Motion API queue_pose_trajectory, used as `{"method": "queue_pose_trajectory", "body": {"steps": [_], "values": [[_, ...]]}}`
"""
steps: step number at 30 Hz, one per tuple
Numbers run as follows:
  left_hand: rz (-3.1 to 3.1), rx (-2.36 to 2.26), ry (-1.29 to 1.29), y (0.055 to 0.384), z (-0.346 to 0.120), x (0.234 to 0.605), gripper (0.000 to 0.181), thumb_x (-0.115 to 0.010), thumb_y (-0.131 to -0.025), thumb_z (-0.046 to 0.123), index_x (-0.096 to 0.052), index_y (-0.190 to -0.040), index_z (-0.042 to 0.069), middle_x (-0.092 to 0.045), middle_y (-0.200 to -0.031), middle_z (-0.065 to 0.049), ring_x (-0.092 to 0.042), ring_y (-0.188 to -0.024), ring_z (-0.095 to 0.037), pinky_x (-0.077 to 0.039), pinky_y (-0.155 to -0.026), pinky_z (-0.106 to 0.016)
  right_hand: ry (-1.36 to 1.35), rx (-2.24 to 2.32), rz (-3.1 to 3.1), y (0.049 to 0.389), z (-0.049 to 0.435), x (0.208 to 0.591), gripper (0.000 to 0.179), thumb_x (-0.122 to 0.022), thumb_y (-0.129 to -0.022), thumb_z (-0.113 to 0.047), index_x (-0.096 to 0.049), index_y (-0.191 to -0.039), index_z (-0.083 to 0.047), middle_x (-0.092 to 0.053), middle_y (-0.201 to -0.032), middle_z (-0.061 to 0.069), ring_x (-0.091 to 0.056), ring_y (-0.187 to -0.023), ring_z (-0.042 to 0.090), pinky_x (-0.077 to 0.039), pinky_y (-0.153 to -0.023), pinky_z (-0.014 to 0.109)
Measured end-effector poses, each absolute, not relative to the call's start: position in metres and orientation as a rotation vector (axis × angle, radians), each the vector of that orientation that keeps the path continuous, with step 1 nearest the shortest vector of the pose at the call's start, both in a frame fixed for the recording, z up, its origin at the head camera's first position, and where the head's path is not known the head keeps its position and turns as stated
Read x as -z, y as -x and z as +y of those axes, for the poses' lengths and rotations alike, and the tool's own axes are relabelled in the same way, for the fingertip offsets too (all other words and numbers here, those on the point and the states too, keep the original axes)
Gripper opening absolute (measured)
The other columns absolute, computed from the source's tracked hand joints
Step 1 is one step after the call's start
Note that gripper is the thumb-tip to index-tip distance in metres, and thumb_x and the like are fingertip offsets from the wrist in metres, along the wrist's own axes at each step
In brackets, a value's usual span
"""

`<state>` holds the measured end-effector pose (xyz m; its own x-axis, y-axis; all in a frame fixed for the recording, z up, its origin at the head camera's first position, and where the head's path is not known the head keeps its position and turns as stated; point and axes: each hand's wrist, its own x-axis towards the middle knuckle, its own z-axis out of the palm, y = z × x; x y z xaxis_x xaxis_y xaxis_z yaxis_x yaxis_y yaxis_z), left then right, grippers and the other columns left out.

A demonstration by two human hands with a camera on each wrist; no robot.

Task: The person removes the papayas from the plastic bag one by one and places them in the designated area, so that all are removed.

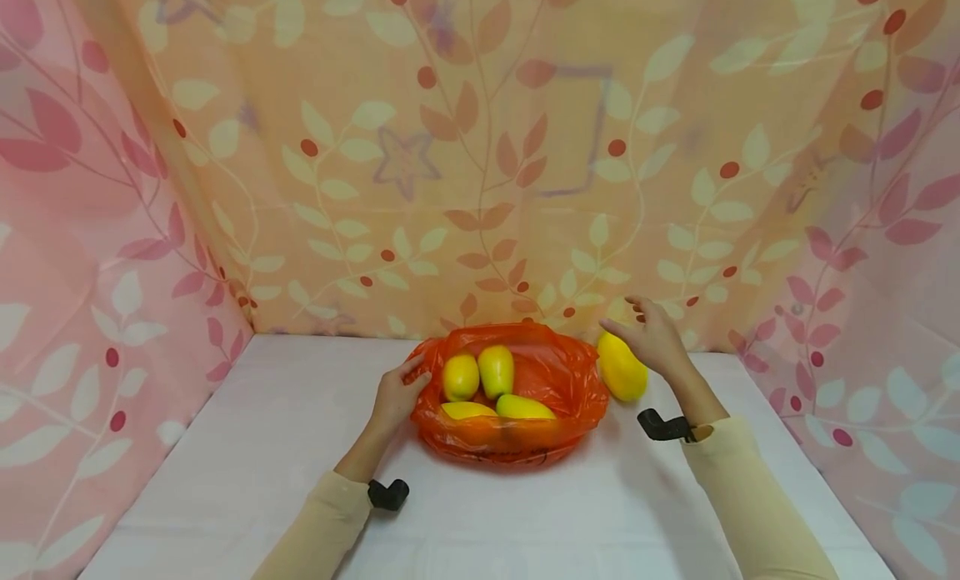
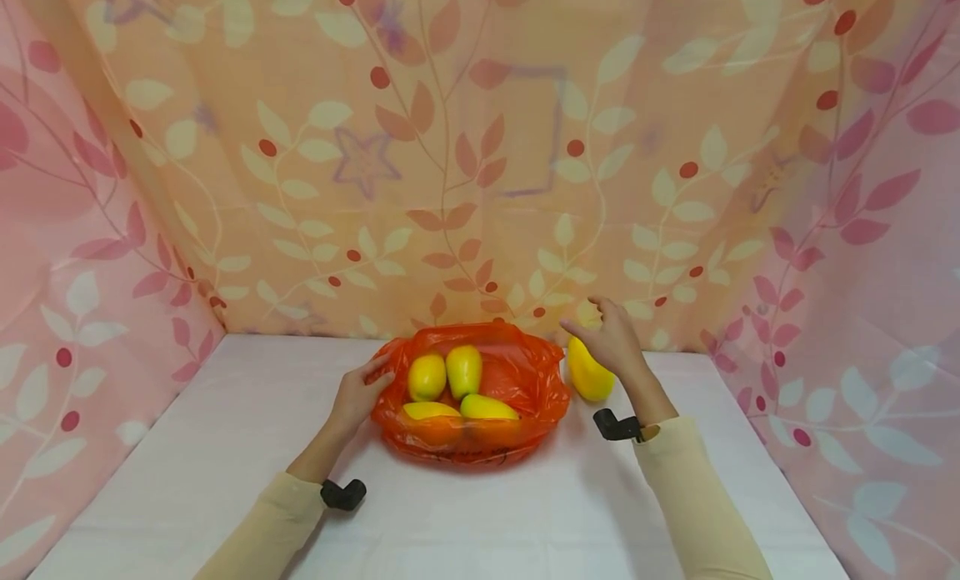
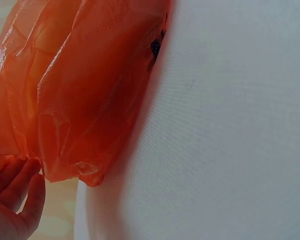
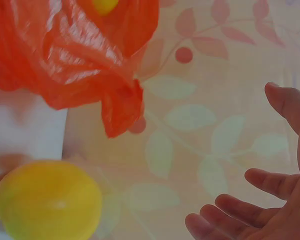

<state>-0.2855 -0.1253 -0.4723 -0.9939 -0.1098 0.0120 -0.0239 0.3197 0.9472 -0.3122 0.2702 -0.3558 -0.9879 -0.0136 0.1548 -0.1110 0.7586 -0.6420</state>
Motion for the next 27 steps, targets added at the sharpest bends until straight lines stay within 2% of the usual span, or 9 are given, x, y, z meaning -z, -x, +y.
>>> {"method": "queue_pose_trajectory", "body": {"steps": [7,14,20,27], "values": [[-2.487,1.784,-0.147,0.285,-0.125,0.473,0.047,-0.061,-0.095,0.019,-0.053,-0.14,0.006,-0.046,-0.148,-0.021,-0.035,-0.142,-0.038,-0.033,-0.115,-0.049,-0.221,-1.081,-2.795,0.303,0.254,0.344,0.082,-0.063,-0.09,-0.05,-0.033,-0.148,0.0,-0.037,-0.149,0.028,-0.041,-0.131,0.048,-0.041,-0.105,0.062],[-2.475,1.777,-0.14,0.288,-0.125,0.472,0.047,-0.062,-0.095,0.019,-0.054,-0.139,0.007,-0.048,-0.147,-0.021,-0.037,-0.142,-0.037,-0.032,-0.116,-0.049,-0.317,-1.044,-2.842,0.295,0.238,0.339,0.08,-0.065,-0.088,-0.051,-0.037,-0.147,-0.004,-0.045,-0.144,0.027,-0.045,-0.128,0.045,-0.043,-0.103,0.061],[-2.465,1.78,-0.146,0.288,-0.125,0.473,0.046,-0.062,-0.095,0.019,-0.055,-0.138,0.007,-0.049,-0.146,-0.02,-0.036,-0.142,-0.037,-0.031,-0.116,-0.049,-0.407,-1.031,-2.848,0.29,0.227,0.342,0.074,-0.066,-0.088,-0.05,-0.042,-0.144,-0.008,-0.05,-0.139,0.023,-0.05,-0.124,0.043,-0.045,-0.1,0.06],[-2.461,1.778,-0.143,0.287,-0.125,0.475,0.046,-0.063,-0.094,0.018,-0.056,-0.138,0.007,-0.05,-0.145,-0.021,-0.037,-0.142,-0.038,-0.031,-0.116,-0.05,-0.48,-1.072,-2.859,0.285,0.21,0.35,0.07,-0.071,-0.087,-0.039,-0.043,-0.144,-0.008,-0.051,-0.138,0.02,-0.052,-0.122,0.041,-0.05,-0.097,0.056]]}}
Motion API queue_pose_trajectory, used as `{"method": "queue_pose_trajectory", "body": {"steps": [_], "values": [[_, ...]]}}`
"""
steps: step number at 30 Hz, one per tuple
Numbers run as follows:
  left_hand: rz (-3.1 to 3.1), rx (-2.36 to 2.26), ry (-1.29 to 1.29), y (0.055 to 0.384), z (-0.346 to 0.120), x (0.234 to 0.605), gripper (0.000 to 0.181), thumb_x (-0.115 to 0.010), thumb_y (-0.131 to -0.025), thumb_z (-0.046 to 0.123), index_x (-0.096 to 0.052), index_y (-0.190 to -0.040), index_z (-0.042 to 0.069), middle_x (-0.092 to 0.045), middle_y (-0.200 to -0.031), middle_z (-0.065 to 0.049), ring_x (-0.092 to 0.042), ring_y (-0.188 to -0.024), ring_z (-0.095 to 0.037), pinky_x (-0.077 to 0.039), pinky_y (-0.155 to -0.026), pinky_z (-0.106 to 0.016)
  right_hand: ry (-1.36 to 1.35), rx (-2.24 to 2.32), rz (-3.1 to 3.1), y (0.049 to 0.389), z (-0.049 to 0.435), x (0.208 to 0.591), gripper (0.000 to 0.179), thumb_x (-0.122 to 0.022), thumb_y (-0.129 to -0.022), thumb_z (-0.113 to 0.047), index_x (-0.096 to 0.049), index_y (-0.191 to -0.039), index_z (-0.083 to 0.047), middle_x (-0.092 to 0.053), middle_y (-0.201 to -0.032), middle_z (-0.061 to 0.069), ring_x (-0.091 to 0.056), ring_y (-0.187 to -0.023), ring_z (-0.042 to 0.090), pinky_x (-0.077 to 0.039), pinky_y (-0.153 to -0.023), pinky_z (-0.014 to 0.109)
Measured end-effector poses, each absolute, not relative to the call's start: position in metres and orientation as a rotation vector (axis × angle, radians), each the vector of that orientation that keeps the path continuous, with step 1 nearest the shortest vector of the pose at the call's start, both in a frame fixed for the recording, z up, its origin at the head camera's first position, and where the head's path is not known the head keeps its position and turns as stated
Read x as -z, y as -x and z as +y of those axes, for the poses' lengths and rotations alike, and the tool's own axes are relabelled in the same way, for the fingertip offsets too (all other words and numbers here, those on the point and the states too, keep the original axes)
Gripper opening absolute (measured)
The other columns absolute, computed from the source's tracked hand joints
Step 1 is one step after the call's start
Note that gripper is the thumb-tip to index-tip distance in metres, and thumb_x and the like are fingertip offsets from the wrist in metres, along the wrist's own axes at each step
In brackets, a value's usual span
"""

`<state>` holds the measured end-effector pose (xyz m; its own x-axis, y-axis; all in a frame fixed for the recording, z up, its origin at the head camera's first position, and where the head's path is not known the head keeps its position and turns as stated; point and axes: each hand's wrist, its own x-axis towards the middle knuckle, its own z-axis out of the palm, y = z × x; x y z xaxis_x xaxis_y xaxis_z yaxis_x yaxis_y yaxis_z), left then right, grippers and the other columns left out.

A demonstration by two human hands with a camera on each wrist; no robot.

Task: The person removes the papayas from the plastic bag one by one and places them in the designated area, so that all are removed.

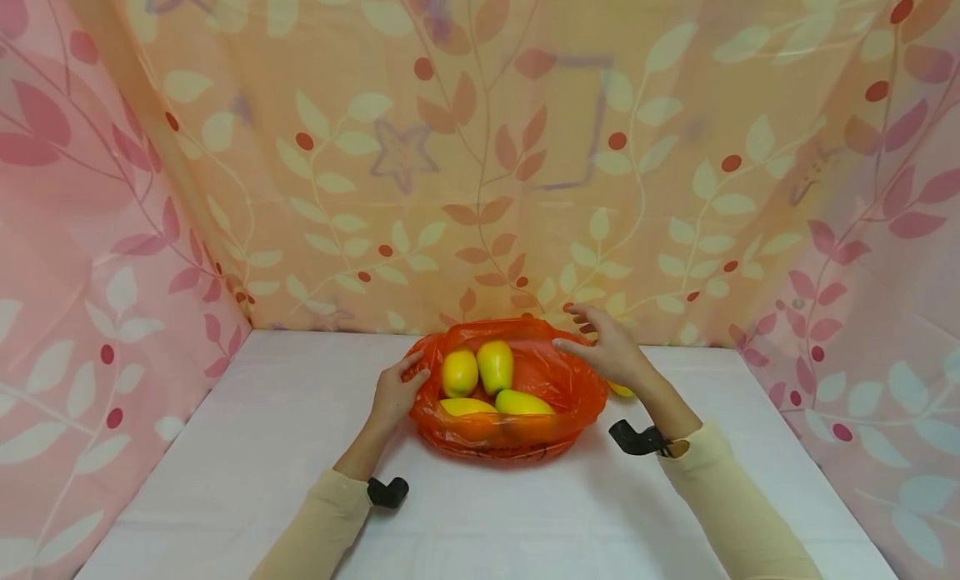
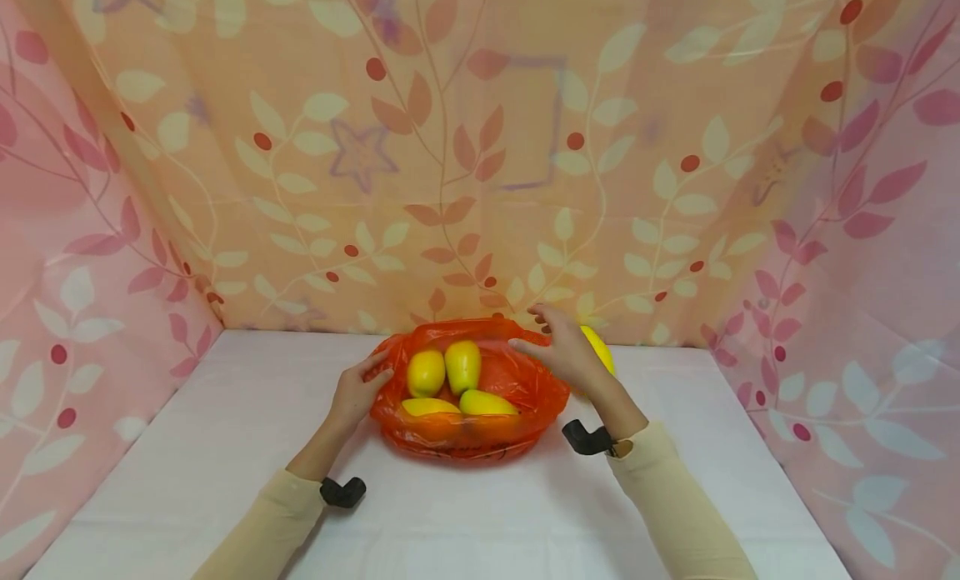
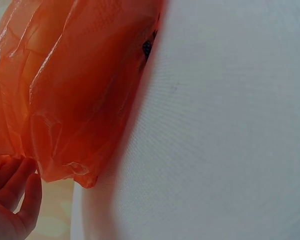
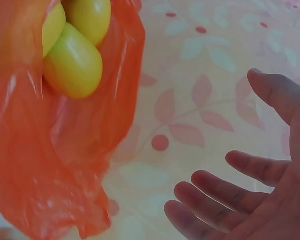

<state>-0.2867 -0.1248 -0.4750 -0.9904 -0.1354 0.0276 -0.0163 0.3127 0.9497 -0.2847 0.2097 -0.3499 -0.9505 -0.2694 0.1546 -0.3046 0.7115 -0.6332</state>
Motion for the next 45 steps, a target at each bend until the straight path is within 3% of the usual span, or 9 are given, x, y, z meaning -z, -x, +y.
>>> {"method": "queue_pose_trajectory", "body": {"steps": [7,16,27,38,45], "values": [[-2.454,1.805,-0.151,0.286,-0.124,0.473,0.046,-0.062,-0.095,0.019,-0.055,-0.138,0.008,-0.049,-0.146,-0.021,-0.037,-0.142,-0.037,-0.034,-0.114,-0.049,-0.53,-1.154,-2.87,0.282,0.196,0.359,0.072,-0.071,-0.087,-0.04,-0.042,-0.144,-0.007,-0.051,-0.139,0.019,-0.05,-0.125,0.04,-0.049,-0.099,0.054],[-2.455,1.819,-0.152,0.285,-0.123,0.472,0.045,-0.061,-0.095,0.019,-0.055,-0.139,0.008,-0.049,-0.146,-0.02,-0.039,-0.141,-0.037,-0.037,-0.112,-0.047,-0.565,-1.162,-2.871,0.274,0.179,0.377,0.074,-0.071,-0.085,-0.045,-0.045,-0.142,-0.006,-0.057,-0.132,0.015,-0.057,-0.118,0.036,-0.053,-0.095,0.049],[-2.465,1.797,-0.143,0.285,-0.123,0.473,0.045,-0.061,-0.095,0.019,-0.055,-0.139,0.008,-0.049,-0.145,-0.02,-0.039,-0.141,-0.037,-0.037,-0.113,-0.047,-0.607,-1.198,-2.914,0.27,0.168,0.4,0.065,-0.072,-0.085,-0.046,-0.051,-0.138,-0.016,-0.059,-0.131,0.011,-0.056,-0.117,0.032,-0.049,-0.098,0.049],[-2.441,1.782,-0.134,0.286,-0.124,0.477,0.045,-0.063,-0.093,0.017,-0.057,-0.136,0.006,-0.052,-0.142,-0.021,-0.04,-0.14,-0.037,-0.033,-0.115,-0.049,-0.607,-1.155,-3.039,0.267,0.164,0.418,0.071,-0.071,-0.085,-0.046,-0.051,-0.138,-0.004,-0.058,-0.133,0.017,-0.055,-0.121,0.032,-0.048,-0.101,0.052],[-2.431,1.786,-0.131,0.285,-0.123,0.475,0.045,-0.062,-0.093,0.016,-0.057,-0.137,0.006,-0.052,-0.143,-0.02,-0.04,-0.14,-0.037,-0.033,-0.116,-0.048,-0.576,-1.099,-3.087,0.267,0.162,0.421,0.069,-0.072,-0.084,-0.045,-0.052,-0.136,-0.004,-0.06,-0.131,0.015,-0.057,-0.12,0.032,-0.048,-0.101,0.051]]}}
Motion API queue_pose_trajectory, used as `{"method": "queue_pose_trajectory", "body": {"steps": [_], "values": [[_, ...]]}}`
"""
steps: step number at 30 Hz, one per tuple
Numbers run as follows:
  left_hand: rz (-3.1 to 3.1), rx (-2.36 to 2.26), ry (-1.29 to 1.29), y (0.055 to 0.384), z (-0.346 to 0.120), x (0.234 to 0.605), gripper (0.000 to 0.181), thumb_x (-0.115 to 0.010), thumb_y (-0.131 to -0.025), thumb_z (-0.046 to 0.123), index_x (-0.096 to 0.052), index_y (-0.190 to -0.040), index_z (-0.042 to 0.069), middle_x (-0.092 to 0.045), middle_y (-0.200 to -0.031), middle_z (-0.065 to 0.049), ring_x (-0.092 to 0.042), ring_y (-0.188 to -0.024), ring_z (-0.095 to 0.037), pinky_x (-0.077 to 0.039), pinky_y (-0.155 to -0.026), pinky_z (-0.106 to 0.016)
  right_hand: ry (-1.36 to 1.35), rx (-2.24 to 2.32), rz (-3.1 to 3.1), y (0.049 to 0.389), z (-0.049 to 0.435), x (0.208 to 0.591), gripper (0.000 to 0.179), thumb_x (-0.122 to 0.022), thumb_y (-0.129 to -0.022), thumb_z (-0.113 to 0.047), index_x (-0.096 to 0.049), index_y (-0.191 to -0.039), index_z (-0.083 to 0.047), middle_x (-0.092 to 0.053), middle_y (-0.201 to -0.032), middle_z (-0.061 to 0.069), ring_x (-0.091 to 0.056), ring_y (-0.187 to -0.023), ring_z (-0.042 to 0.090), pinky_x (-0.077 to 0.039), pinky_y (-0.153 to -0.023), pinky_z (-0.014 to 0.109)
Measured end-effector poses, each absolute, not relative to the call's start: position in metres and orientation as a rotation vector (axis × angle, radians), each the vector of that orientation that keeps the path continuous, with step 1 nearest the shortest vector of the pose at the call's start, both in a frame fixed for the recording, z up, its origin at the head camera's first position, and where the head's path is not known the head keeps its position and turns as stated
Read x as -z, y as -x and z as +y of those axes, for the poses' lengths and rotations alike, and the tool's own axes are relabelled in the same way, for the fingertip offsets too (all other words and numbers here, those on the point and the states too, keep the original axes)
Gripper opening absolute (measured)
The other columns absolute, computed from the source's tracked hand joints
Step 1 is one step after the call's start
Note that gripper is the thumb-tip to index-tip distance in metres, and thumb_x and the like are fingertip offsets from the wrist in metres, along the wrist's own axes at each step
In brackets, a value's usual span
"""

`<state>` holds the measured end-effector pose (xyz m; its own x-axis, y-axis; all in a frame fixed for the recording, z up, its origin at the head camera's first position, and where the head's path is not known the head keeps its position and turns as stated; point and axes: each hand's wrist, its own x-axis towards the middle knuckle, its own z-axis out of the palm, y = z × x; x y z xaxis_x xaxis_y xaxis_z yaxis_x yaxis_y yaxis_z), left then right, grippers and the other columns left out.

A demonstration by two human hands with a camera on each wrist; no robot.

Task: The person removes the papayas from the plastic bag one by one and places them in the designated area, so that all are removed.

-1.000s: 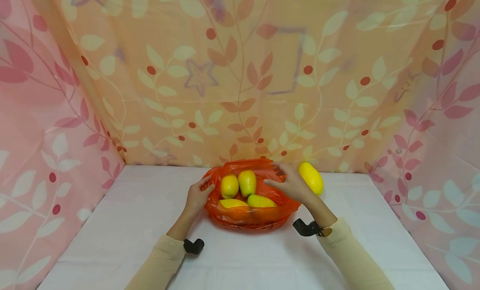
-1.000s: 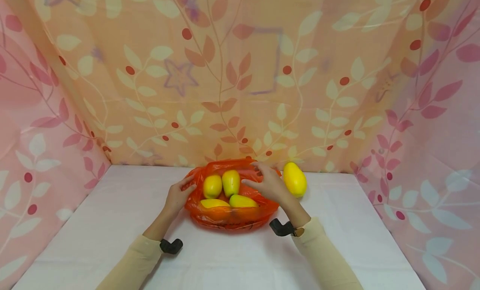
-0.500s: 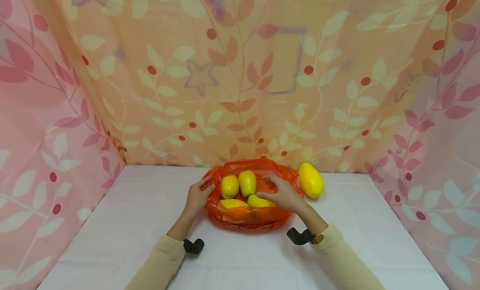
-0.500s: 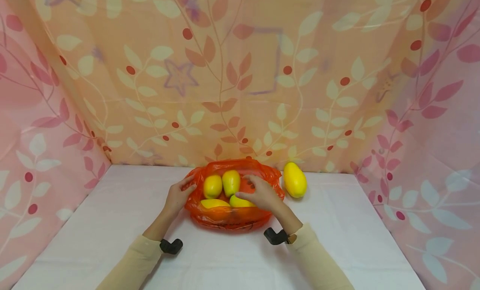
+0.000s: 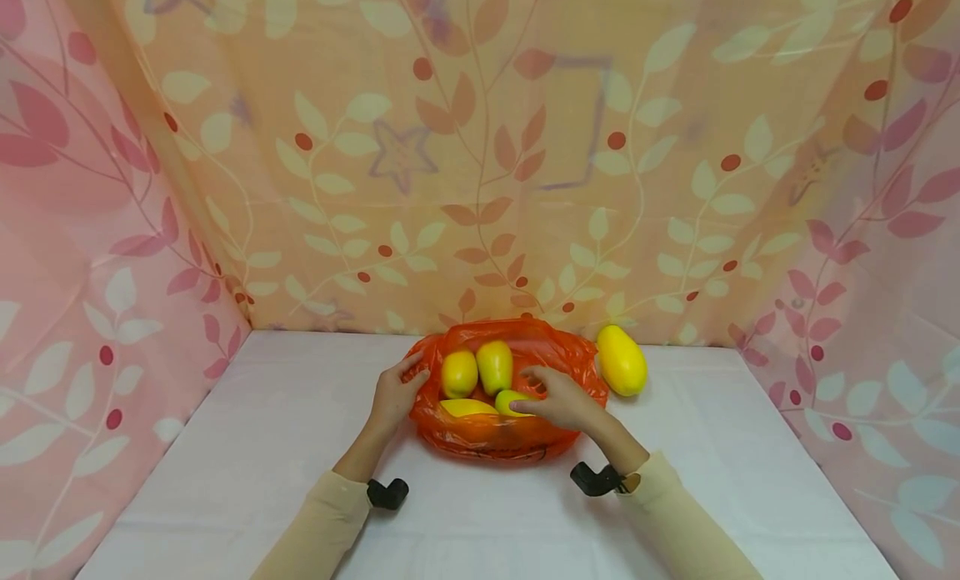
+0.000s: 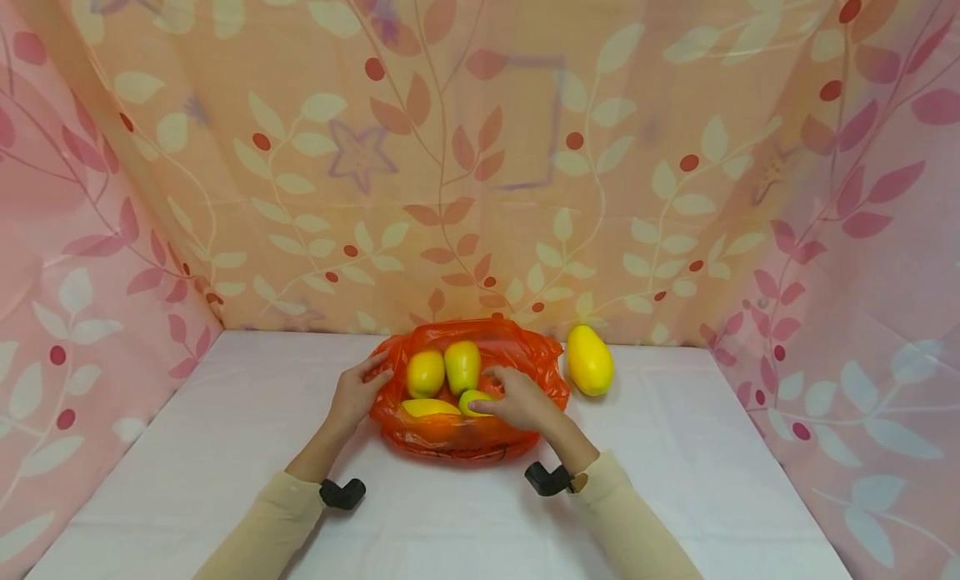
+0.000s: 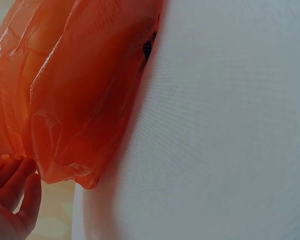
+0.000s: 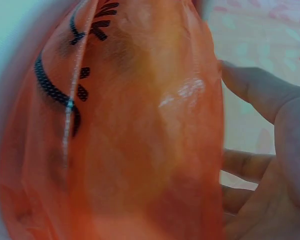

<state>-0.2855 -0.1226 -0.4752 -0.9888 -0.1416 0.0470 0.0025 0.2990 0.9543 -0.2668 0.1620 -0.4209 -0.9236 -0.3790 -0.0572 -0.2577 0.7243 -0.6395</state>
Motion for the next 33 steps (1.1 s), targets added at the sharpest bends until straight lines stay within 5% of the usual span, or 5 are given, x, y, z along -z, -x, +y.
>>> {"method": "queue_pose_trajectory", "body": {"steps": [33], "values": [[-2.462,1.776,-0.139,0.287,-0.123,0.477,0.046,-0.062,-0.095,0.017,-0.055,-0.138,0.005,-0.049,-0.145,-0.022,-0.04,-0.14,-0.038,-0.036,-0.113,-0.048,0.435,0.827,2.789,0.265,0.154,0.443,0.055,-0.08,-0.079,-0.033,-0.06,-0.123,-0.007,-0.065,-0.115,0.008,-0.059,-0.1,0.021,-0.052,-0.096,0.045]]}}
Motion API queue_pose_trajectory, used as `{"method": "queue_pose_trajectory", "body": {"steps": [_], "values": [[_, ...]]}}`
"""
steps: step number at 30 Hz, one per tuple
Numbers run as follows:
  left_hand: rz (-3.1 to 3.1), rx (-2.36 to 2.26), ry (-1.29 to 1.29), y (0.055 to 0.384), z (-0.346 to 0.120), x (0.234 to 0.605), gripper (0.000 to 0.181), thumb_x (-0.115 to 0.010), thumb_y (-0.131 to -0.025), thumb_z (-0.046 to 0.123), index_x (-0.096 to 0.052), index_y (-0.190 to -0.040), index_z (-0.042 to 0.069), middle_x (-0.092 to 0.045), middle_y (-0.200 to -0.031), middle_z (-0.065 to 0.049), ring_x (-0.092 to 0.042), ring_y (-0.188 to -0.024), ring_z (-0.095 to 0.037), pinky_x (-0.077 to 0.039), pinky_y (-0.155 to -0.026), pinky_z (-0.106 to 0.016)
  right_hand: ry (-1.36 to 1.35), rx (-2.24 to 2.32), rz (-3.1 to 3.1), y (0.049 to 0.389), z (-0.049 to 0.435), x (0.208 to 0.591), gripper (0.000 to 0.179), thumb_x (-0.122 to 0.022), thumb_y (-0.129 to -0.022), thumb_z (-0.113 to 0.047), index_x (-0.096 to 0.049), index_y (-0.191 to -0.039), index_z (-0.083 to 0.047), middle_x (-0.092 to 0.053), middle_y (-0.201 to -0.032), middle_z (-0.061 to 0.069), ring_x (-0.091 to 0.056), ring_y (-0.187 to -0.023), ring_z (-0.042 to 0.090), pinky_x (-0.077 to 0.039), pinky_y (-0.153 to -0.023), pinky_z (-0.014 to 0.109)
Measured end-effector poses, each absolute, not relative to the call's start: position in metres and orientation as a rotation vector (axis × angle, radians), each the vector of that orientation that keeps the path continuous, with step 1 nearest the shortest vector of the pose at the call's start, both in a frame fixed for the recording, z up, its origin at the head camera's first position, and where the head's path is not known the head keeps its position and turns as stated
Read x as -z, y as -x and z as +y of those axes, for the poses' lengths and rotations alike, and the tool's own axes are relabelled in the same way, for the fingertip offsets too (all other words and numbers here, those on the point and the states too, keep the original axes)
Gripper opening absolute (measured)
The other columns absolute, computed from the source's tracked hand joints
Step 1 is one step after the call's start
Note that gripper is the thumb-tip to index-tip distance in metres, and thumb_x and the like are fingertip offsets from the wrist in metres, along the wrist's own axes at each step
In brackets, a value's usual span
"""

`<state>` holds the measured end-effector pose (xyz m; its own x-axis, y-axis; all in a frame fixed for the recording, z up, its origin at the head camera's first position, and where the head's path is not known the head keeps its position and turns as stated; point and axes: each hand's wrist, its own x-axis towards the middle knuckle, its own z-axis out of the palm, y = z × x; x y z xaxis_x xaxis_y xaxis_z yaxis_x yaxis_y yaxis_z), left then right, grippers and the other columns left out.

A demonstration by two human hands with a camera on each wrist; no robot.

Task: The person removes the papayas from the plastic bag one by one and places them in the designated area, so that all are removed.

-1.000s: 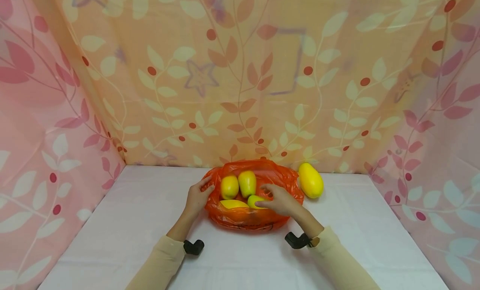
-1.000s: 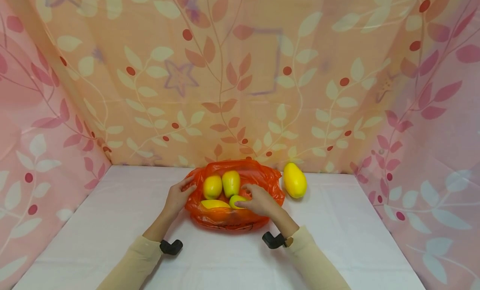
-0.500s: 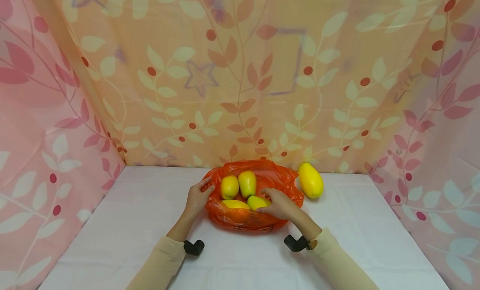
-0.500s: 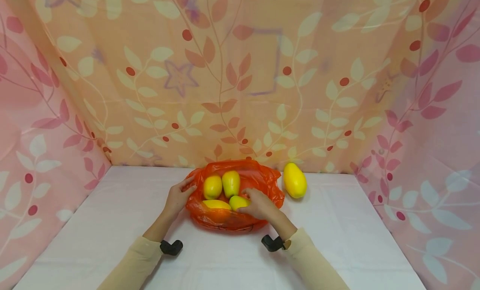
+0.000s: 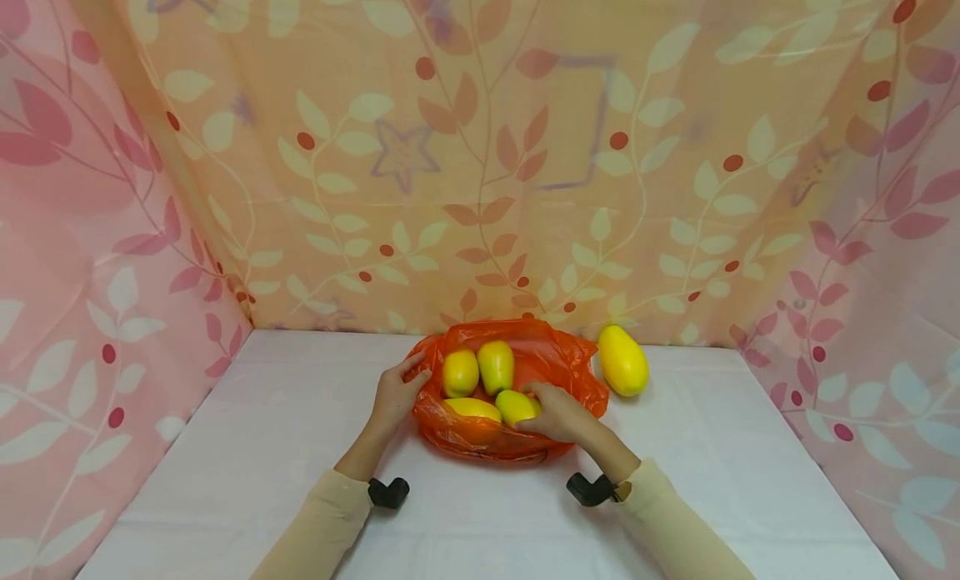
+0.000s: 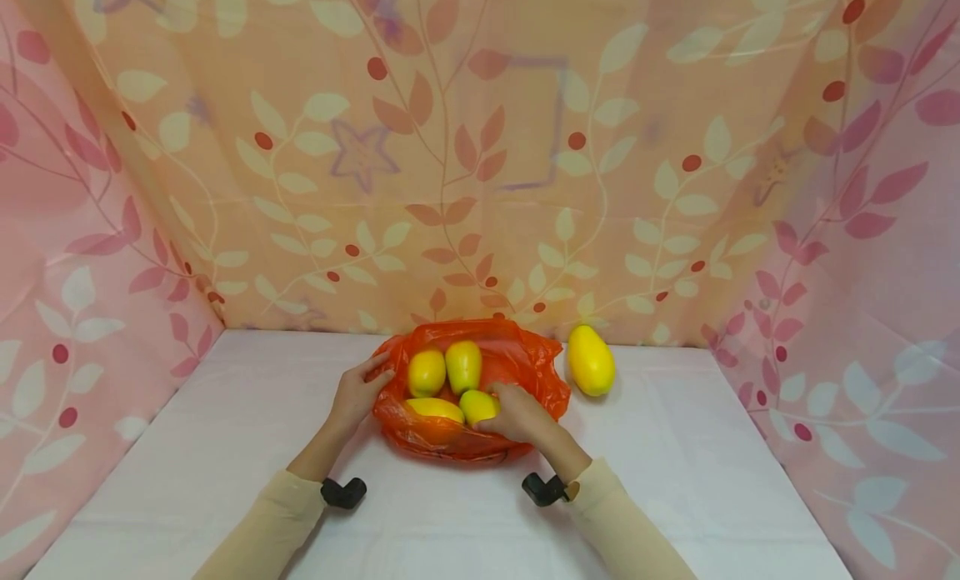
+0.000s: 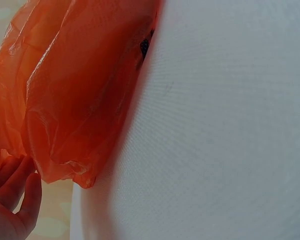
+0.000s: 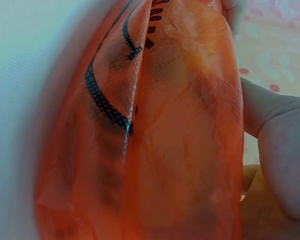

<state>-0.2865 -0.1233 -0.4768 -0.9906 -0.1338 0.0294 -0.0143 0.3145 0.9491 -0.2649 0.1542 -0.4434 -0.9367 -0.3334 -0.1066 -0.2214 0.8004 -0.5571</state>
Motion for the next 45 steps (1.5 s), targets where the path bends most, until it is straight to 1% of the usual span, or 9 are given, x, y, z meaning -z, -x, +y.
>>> {"method": "queue_pose_trajectory", "body": {"steps": [3,14,22,31,39,45], "values": [[-2.463,1.782,-0.145,0.288,-0.123,0.477,0.046,-0.062,-0.095,0.018,-0.054,-0.138,0.006,-0.049,-0.145,-0.022,-0.041,-0.139,-0.038,-0.038,-0.112,-0.048,0.433,0.813,2.796,0.264,0.154,0.443,0.055,-0.08,-0.079,-0.034,-0.061,-0.123,-0.007,-0.065,-0.115,0.008,-0.059,-0.1,0.022,-0.052,-0.096,0.045],[-2.449,1.79,-0.138,0.287,-0.123,0.477,0.046,-0.062,-0.094,0.018,-0.055,-0.138,0.005,-0.05,-0.145,-0.021,-0.04,-0.14,-0.036,-0.036,-0.113,-0.047,0.434,0.85,2.8,0.264,0.155,0.438,0.057,-0.08,-0.078,-0.035,-0.06,-0.124,-0.008,-0.066,-0.117,0.008,-0.06,-0.101,0.022,-0.052,-0.096,0.046],[-2.452,1.789,-0.146,0.287,-0.123,0.476,0.045,-0.061,-0.095,0.017,-0.055,-0.138,0.006,-0.048,-0.146,-0.021,-0.038,-0.141,-0.037,-0.035,-0.114,-0.047,0.431,0.91,2.828,0.262,0.154,0.428,0.065,-0.078,-0.08,-0.038,-0.055,-0.133,-0.007,-0.063,-0.126,0.008,-0.059,-0.109,0.024,-0.05,-0.1,0.047],[-2.47,1.784,-0.156,0.284,-0.122,0.477,0.046,-0.062,-0.095,0.018,-0.055,-0.138,0.006,-0.049,-0.145,-0.021,-0.039,-0.14,-0.038,-0.035,-0.114,-0.049,0.417,0.979,2.831,0.262,0.157,0.423,0.067,-0.079,-0.079,-0.04,-0.055,-0.134,-0.009,-0.062,-0.129,0.006,-0.058,-0.108,0.022,-0.051,-0.098,0.045],[-2.479,1.776,-0.146,0.284,-0.12,0.477,0.044,-0.061,-0.095,0.017,-0.055,-0.138,0.006,-0.05,-0.145,-0.021,-0.039,-0.14,-0.038,-0.035,-0.114,-0.049,0.429,1.059,2.826,0.263,0.16,0.415,0.069,-0.077,-0.081,-0.04,-0.052,-0.137,-0.01,-0.059,-0.133,0.008,-0.057,-0.11,0.025,-0.05,-0.098,0.047],[-2.472,1.78,-0.146,0.285,-0.121,0.474,0.045,-0.061,-0.095,0.019,-0.056,-0.137,0.006,-0.049,-0.145,-0.021,-0.039,-0.141,-0.038,-0.036,-0.113,-0.048,0.438,1.062,2.827,0.266,0.162,0.409,0.074,-0.077,-0.08,-0.042,-0.05,-0.14,-0.009,-0.057,-0.137,0.009,-0.056,-0.113,0.028,-0.049,-0.101,0.049]]}}
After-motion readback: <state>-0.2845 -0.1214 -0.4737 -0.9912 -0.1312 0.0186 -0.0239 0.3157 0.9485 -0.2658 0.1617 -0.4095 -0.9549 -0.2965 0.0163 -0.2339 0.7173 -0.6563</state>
